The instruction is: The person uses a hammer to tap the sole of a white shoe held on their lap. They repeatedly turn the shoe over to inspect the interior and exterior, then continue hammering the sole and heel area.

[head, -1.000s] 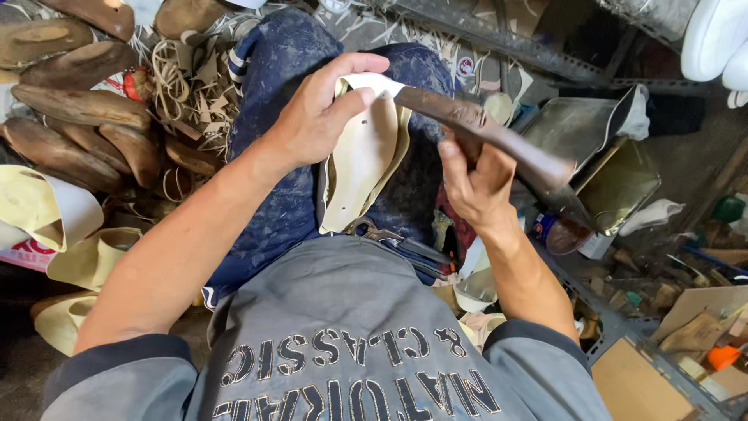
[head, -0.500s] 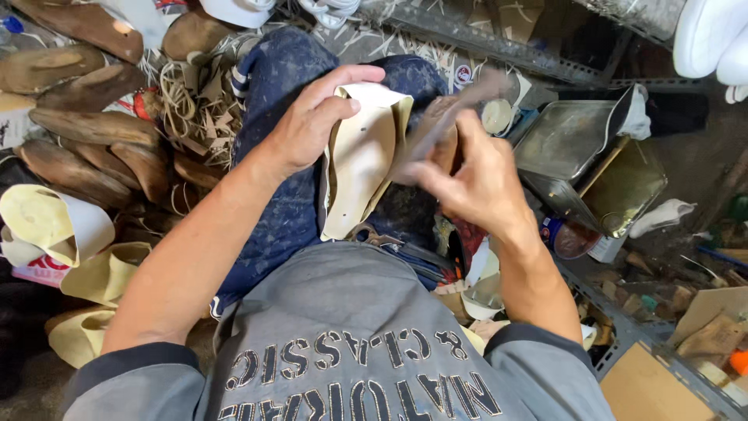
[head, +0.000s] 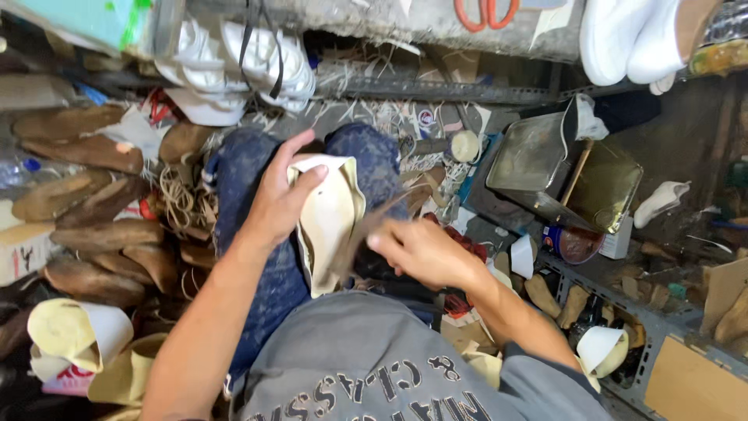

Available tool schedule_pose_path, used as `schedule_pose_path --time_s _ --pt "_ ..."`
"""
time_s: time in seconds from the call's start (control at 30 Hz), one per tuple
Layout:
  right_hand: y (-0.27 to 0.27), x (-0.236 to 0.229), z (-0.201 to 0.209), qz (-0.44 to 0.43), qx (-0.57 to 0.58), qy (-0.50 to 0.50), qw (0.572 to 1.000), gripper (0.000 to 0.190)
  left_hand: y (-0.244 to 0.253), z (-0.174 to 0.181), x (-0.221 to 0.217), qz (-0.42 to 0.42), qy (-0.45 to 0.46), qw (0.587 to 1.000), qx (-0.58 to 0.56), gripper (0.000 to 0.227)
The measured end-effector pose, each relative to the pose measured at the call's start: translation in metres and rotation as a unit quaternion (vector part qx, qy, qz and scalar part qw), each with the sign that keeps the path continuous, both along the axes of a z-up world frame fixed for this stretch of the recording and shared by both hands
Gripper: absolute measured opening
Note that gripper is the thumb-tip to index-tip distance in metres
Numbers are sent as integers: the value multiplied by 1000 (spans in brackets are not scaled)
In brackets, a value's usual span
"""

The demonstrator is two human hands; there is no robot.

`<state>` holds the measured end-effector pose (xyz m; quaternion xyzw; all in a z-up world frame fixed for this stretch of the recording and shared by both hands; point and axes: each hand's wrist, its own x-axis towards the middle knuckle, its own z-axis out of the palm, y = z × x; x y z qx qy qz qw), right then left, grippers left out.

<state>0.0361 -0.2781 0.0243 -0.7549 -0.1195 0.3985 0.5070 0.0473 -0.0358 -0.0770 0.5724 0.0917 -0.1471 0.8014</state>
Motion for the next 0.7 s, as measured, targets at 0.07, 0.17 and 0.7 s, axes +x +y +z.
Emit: schedule_pose_path --time_s 0.07,0.17,0.7 --pt "-14 -3 -4 55 -320 -218 920 26 -1 9 2 -15 2 988 155 66" --pt "-58 57 -5 -102 -256 -337 900 18 -2 14 1 -24 7 981 192 64" --pt "-40 256 -54 -150 -148 -546 811 11 -6 29 6 -44 54 982 176 60"
